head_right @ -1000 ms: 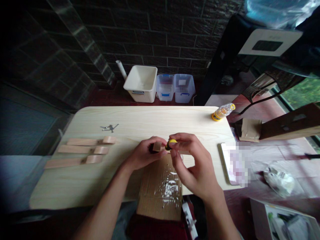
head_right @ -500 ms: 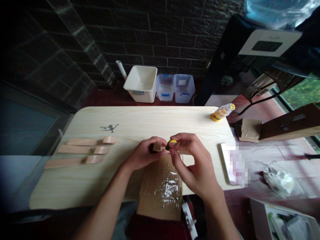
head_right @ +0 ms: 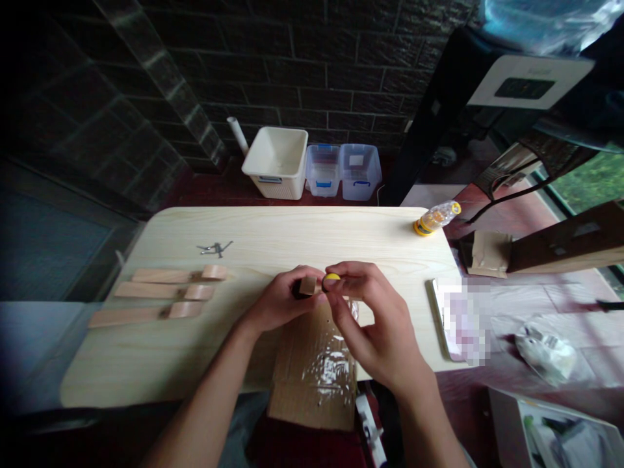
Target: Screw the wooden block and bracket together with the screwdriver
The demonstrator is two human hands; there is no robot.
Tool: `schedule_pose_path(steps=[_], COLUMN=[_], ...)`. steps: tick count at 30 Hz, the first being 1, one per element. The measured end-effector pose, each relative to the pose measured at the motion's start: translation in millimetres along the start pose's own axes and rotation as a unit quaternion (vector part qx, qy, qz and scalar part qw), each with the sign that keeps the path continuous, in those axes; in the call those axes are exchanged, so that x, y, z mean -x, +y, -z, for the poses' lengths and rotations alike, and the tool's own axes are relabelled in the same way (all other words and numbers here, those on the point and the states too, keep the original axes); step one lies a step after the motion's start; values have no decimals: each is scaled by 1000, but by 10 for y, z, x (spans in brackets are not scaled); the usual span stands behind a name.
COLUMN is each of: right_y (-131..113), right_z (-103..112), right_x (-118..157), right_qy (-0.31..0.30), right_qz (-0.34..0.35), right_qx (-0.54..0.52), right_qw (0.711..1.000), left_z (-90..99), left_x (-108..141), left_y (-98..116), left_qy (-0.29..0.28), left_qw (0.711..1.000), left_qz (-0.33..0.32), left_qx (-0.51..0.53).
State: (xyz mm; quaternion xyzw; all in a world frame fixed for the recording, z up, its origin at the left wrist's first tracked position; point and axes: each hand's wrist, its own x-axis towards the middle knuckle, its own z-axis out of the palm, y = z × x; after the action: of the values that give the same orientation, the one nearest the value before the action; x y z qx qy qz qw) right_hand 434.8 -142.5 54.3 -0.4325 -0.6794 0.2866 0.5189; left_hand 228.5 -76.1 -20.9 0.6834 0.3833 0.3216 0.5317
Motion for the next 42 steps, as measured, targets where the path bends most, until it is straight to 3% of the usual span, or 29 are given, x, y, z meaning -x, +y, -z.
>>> schedule_pose_path(steps=[15, 23, 31, 42], right_y=[-42, 22, -27, 34], right_z=[-30, -40, -34, -62], right_x=[-17, -7, 2, -12], right_qy=[-25, 7, -22, 1], right_qz=[11, 4, -3, 11], right_qx=[0, -2, -9, 4], right_qw=[1000, 1000, 1000, 1000], left_z=[11, 1, 7, 4], left_x=[-12, -6, -5, -13], left_y=[37, 60, 37, 44], left_qy=[-3, 2, -3, 0], left_qw=[1000, 1000, 1000, 1000], left_qz=[-3, 11, 11, 8], left_qx=[-7, 2, -19, -4])
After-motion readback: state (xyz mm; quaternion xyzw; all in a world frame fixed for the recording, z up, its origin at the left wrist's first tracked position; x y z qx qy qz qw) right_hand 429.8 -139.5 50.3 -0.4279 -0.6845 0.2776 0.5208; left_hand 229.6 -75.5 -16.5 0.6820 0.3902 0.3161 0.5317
